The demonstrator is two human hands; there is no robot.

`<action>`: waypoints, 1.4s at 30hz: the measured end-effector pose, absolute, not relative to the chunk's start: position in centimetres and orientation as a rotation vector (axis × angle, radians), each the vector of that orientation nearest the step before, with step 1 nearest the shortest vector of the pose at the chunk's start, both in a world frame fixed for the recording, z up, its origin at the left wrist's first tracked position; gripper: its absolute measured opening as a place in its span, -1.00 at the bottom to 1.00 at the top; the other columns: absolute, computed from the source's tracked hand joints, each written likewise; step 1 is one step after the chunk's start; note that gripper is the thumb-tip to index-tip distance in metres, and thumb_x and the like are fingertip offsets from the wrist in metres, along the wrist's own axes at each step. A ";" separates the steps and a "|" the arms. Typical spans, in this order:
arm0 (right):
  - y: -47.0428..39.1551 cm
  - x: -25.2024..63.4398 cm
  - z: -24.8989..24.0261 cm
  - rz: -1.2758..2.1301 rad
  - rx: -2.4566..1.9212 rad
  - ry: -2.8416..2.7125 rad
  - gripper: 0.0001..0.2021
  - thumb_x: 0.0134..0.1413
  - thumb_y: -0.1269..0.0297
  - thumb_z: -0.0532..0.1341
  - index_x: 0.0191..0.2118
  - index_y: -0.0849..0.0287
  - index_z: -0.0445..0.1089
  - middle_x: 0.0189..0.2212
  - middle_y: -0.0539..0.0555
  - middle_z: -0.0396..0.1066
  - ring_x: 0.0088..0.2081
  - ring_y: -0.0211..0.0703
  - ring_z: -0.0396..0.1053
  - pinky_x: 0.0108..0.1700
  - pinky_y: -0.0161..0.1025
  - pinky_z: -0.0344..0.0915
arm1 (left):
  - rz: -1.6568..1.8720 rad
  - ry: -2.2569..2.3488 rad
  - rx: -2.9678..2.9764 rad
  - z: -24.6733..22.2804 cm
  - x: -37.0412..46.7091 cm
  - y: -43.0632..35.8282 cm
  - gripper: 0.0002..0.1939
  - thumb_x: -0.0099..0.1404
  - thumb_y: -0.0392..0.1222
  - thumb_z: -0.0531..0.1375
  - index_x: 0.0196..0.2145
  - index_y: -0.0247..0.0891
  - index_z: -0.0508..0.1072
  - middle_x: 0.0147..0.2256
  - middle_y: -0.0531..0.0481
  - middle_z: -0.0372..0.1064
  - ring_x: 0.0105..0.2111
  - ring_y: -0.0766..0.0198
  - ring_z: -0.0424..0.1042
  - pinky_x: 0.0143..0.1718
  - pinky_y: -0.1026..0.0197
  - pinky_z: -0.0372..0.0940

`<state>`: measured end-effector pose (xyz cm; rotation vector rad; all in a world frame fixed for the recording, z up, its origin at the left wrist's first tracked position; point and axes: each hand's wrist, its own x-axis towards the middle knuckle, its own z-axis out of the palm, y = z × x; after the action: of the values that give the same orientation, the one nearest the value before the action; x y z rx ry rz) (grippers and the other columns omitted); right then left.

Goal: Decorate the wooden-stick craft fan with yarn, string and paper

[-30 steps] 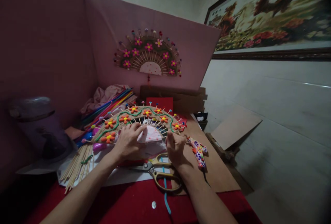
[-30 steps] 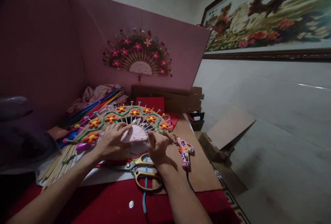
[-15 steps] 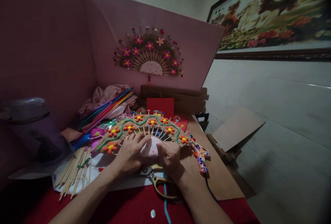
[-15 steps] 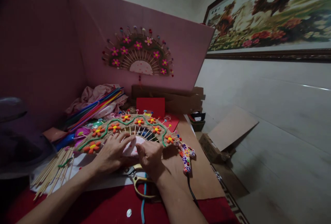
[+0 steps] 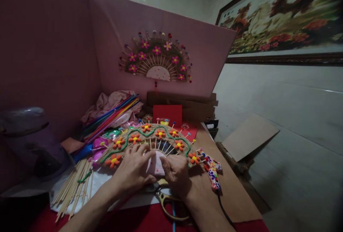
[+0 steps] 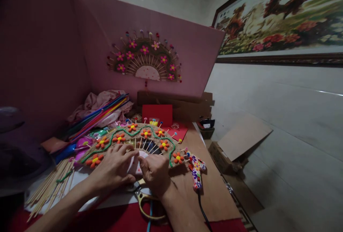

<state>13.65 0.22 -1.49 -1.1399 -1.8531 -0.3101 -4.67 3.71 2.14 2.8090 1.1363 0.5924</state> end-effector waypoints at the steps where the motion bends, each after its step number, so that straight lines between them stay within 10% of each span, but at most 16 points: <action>1: 0.3 13.7 -1.5 -0.314 -1.130 -1.851 -0.61 0.25 0.33 0.05 -0.63 0.15 0.23 -0.71 -0.02 0.21 -0.62 -0.29 0.12 -0.47 -0.24 -0.10 | 0.579 1.142 2.799 2.7 -4.8 3.8 -0.48 0.05 0.09 0.29 -0.04 -0.07 0.41 -0.01 -0.12 0.31 -0.05 -0.06 0.23 -0.10 -0.06 0.13; 11: 0.3 13.7 -1.3 -0.369 -1.085 -1.854 -0.61 0.24 0.34 0.05 -0.65 0.13 0.12 -0.73 -0.03 0.17 -0.64 -0.28 0.11 -0.48 -0.22 -0.15 | 0.698 1.471 2.652 11.7 -0.2 15.0 -0.58 0.19 -0.01 0.20 -0.04 -0.23 0.43 -0.02 -0.17 0.34 -0.01 0.02 0.32 -0.06 0.07 0.21; 25: 0.6 13.5 -1.4 -0.457 -1.051 -1.815 -0.60 0.26 0.37 0.03 -0.65 0.17 0.13 -0.73 -0.08 0.11 -0.63 -0.32 0.07 -0.48 -0.21 -0.17 | 0.592 1.401 2.304 7.5 5.8 29.0 -0.64 0.29 -0.10 0.16 0.00 -0.30 0.36 -0.01 -0.11 0.32 -0.10 0.08 0.38 -0.14 0.00 0.36; 42: 1.5 13.8 -2.1 -0.448 -1.109 -1.788 -0.61 0.24 0.37 0.02 -0.64 0.18 0.09 -0.72 -0.09 0.06 -0.63 -0.34 0.03 -0.48 -0.25 -0.17 | 1.609 1.154 2.013 10.0 7.6 31.0 -0.74 0.11 -0.35 0.12 -0.31 -0.35 0.60 -0.39 -0.07 0.55 -0.35 0.23 0.48 -0.35 0.33 0.26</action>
<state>13.80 1.49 -2.13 -1.1086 -1.7881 -0.4478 7.57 31.02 10.02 2.0131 1.1542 1.6093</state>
